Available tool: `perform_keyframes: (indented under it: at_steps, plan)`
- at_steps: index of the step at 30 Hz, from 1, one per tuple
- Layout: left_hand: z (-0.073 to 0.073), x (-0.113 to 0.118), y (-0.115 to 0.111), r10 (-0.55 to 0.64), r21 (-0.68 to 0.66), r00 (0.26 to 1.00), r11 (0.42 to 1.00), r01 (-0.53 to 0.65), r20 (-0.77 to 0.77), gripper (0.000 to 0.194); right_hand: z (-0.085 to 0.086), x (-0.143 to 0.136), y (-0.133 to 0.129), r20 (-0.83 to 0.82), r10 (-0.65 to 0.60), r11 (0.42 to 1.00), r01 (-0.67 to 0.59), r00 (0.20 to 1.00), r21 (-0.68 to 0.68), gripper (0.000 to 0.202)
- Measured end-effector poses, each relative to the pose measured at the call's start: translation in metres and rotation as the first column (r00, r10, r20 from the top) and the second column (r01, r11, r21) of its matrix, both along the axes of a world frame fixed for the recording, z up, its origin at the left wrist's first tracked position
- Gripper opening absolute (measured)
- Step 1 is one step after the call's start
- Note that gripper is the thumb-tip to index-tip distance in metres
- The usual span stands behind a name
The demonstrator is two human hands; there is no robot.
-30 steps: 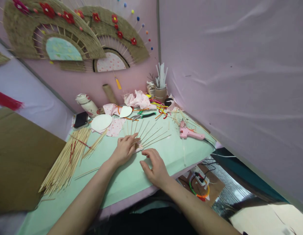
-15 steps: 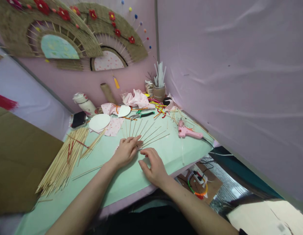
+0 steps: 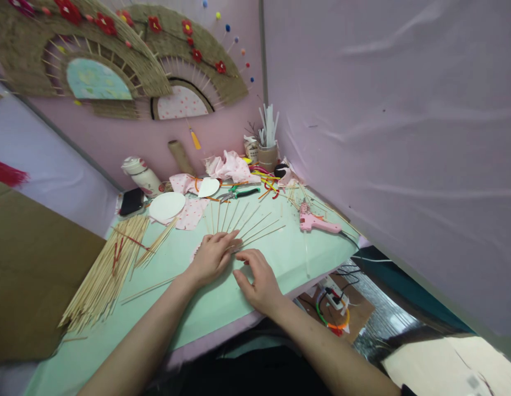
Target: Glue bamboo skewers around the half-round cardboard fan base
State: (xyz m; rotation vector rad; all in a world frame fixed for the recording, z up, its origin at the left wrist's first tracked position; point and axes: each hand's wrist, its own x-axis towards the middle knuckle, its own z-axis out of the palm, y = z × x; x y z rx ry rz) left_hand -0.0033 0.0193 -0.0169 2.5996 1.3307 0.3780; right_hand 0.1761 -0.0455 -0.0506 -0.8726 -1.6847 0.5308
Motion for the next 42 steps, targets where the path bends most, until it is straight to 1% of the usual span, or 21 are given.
perform_keyframes:
  at_steps: [6,14,19,26,42]
  plan:
    - [0.005,-0.001,-0.004,-0.039,0.009,0.999,0.999,0.039,0.034,0.055,-0.001,0.000,0.000,-0.006,-0.005,1.000,0.005,1.000,0.007,0.020]
    - [0.003,-0.002,-0.008,-0.076,0.043,0.995,0.996,0.074,0.061,0.051,-0.002,0.000,0.001,-0.003,-0.001,1.000,0.001,1.000,0.002,0.018]
    - [0.002,-0.002,-0.009,-0.074,0.061,0.997,0.995,0.073,0.014,0.050,-0.004,0.000,0.000,-0.007,0.000,1.000,0.000,1.000,0.004,0.019]
    - [0.003,-0.002,-0.009,-0.042,0.067,0.999,0.997,0.044,-0.031,0.050,-0.005,-0.001,0.001,-0.003,-0.004,1.000,0.004,1.000,0.001,0.019]
    - [0.003,-0.003,-0.011,-0.053,0.071,0.999,0.996,0.052,0.012,0.049,-0.006,-0.001,0.001,0.015,0.001,1.000,0.000,1.000,-0.010,0.018]
